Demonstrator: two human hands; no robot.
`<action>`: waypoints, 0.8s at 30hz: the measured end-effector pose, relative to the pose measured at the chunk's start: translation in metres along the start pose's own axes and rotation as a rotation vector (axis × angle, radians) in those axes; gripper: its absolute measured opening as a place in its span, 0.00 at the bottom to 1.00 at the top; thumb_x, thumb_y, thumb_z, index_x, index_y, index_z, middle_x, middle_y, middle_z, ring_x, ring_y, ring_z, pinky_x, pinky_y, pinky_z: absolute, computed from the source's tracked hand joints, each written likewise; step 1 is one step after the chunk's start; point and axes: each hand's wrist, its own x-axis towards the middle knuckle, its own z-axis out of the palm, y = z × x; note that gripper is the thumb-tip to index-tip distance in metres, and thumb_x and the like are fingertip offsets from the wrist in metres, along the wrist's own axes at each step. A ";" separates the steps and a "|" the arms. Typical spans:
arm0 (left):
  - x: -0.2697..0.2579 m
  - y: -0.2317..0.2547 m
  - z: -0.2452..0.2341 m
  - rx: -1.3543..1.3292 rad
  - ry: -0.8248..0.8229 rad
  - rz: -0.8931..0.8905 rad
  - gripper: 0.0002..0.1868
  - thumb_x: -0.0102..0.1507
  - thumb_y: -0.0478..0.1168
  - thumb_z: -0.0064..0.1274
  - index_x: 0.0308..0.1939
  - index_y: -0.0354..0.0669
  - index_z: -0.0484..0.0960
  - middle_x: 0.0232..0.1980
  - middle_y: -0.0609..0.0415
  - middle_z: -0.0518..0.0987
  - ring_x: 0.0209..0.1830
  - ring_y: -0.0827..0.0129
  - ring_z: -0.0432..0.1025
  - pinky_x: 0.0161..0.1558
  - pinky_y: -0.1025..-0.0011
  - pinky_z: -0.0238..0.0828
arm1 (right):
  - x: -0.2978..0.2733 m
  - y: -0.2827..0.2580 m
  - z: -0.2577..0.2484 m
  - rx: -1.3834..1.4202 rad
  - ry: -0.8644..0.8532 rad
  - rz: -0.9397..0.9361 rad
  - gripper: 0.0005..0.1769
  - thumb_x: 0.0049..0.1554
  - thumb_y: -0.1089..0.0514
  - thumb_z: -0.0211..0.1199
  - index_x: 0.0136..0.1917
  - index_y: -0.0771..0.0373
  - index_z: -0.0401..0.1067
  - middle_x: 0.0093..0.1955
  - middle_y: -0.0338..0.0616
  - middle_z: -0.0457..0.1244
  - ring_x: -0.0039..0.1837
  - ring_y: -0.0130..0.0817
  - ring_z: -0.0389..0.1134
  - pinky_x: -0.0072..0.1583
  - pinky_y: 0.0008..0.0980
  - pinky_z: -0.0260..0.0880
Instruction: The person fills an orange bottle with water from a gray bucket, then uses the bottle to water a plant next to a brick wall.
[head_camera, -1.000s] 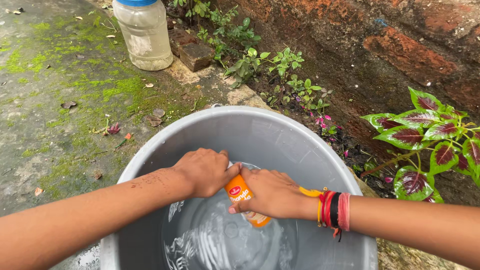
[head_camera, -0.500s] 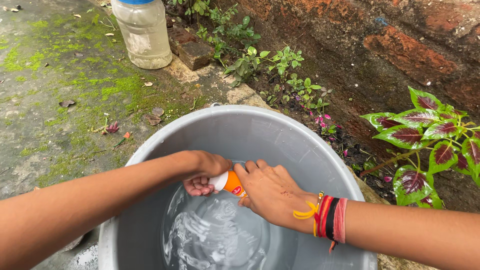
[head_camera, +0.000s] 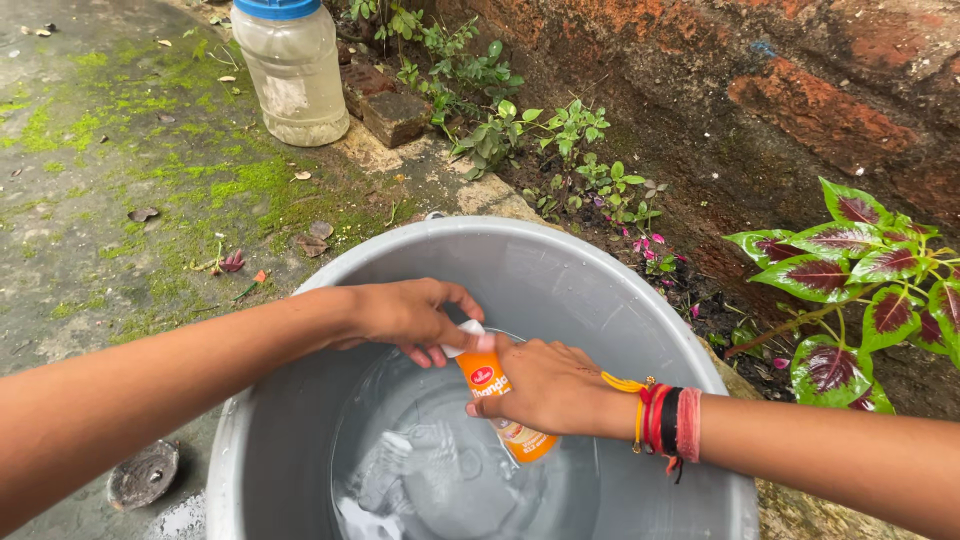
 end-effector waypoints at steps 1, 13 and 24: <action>0.000 -0.001 -0.003 0.061 -0.016 0.060 0.36 0.55 0.56 0.66 0.62 0.47 0.74 0.41 0.52 0.83 0.32 0.72 0.79 0.35 0.72 0.80 | 0.000 0.001 0.000 0.004 -0.001 -0.006 0.41 0.48 0.32 0.68 0.62 0.63 0.64 0.49 0.55 0.70 0.54 0.56 0.73 0.57 0.54 0.71; 0.020 -0.001 0.038 0.541 -0.043 -0.143 0.26 0.71 0.55 0.27 0.40 0.42 0.77 0.25 0.52 0.76 0.20 0.65 0.72 0.24 0.64 0.72 | -0.003 0.008 0.000 -0.233 0.089 -0.206 0.37 0.49 0.41 0.73 0.63 0.64 0.64 0.55 0.55 0.65 0.62 0.55 0.65 0.60 0.51 0.68; 0.055 -0.049 0.048 -0.071 -0.105 -0.555 0.38 0.69 0.70 0.25 0.32 0.40 0.72 0.23 0.57 0.69 0.20 0.70 0.66 0.23 0.70 0.64 | -0.005 0.011 0.016 -0.292 0.036 -0.258 0.37 0.49 0.48 0.74 0.64 0.64 0.61 0.57 0.55 0.63 0.63 0.54 0.64 0.60 0.50 0.68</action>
